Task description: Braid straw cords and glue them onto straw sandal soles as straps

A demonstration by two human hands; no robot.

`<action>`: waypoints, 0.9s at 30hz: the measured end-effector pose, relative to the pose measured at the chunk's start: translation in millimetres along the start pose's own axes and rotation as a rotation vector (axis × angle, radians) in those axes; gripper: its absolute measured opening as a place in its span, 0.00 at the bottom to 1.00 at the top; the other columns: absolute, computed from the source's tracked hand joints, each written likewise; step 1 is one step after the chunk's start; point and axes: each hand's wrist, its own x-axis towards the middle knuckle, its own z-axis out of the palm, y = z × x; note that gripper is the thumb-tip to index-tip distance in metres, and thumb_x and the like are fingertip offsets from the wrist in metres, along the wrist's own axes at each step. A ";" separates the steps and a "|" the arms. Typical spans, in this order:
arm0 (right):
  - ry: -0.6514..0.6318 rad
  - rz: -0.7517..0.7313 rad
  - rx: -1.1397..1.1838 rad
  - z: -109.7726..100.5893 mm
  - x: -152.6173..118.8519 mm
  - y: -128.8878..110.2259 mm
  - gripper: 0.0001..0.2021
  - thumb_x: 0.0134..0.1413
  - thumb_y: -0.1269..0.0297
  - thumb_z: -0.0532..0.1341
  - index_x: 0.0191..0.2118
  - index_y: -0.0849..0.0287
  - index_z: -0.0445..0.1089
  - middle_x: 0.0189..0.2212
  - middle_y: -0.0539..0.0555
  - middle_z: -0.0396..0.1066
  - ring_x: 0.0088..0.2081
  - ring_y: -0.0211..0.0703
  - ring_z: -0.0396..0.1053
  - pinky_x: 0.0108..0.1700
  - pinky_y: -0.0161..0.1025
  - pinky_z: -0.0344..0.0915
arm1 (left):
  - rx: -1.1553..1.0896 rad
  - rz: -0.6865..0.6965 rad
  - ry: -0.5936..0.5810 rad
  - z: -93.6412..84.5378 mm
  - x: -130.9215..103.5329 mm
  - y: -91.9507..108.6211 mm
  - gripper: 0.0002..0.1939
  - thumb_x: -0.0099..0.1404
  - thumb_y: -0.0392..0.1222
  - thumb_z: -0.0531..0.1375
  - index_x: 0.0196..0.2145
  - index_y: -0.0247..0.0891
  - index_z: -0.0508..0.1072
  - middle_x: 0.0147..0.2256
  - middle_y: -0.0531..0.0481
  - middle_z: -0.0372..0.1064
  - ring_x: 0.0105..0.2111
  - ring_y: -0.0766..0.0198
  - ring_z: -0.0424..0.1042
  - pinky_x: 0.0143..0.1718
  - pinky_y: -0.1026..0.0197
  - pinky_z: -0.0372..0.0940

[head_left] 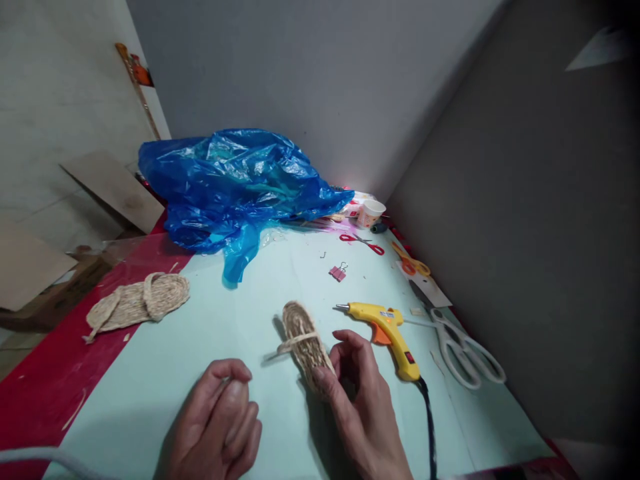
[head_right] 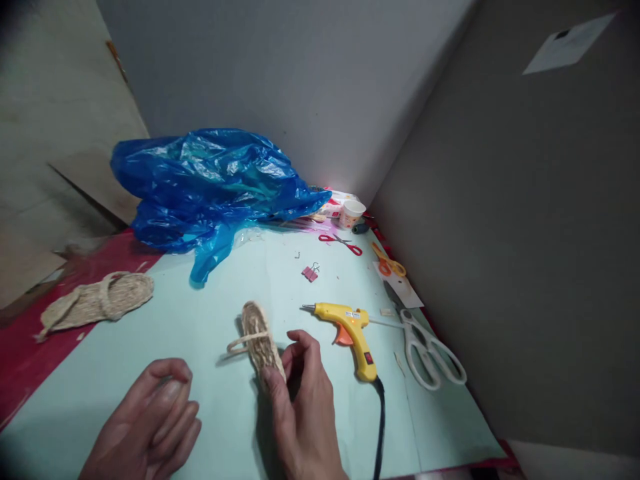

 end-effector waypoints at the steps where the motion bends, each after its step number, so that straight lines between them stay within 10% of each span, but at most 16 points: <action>1: -0.017 0.030 0.089 -1.4 -2.2 -0.5 0.17 0.60 0.57 0.58 0.51 0.57 0.59 0.32 0.50 0.66 0.30 0.40 0.66 0.33 0.36 0.65 | -0.006 -0.003 0.002 1.3 -1.6 0.1 0.17 0.52 0.51 0.69 0.34 0.41 0.69 0.15 0.64 0.40 0.15 0.76 0.38 0.14 0.73 0.42; 7: -0.113 0.225 0.528 -13.0 -16.1 -11.2 0.16 0.56 0.52 0.61 0.44 0.56 0.67 0.32 0.52 0.65 0.35 0.43 0.67 0.38 0.37 0.66 | -0.006 0.073 0.011 2.7 -5.5 -4.4 0.19 0.54 0.55 0.67 0.32 0.37 0.71 0.15 0.64 0.42 0.15 0.76 0.40 0.16 0.72 0.45; 13: -0.112 0.187 0.592 -13.3 -34.1 -11.8 0.13 0.56 0.51 0.61 0.40 0.55 0.67 0.29 0.50 0.64 0.32 0.42 0.66 0.34 0.36 0.64 | 0.026 0.212 -0.200 20.1 -15.1 -11.9 0.23 0.54 0.54 0.67 0.43 0.38 0.74 0.30 0.49 0.70 0.26 0.65 0.64 0.24 0.65 0.61; 27: -0.070 0.004 0.412 -31.0 -23.1 -12.4 0.12 0.61 0.56 0.56 0.36 0.57 0.73 0.30 0.52 0.70 0.31 0.41 0.68 0.32 0.36 0.65 | 0.063 0.078 -0.098 52.6 -32.1 -28.5 0.14 0.50 0.46 0.71 0.32 0.38 0.75 0.22 0.55 0.66 0.19 0.72 0.59 0.18 0.71 0.60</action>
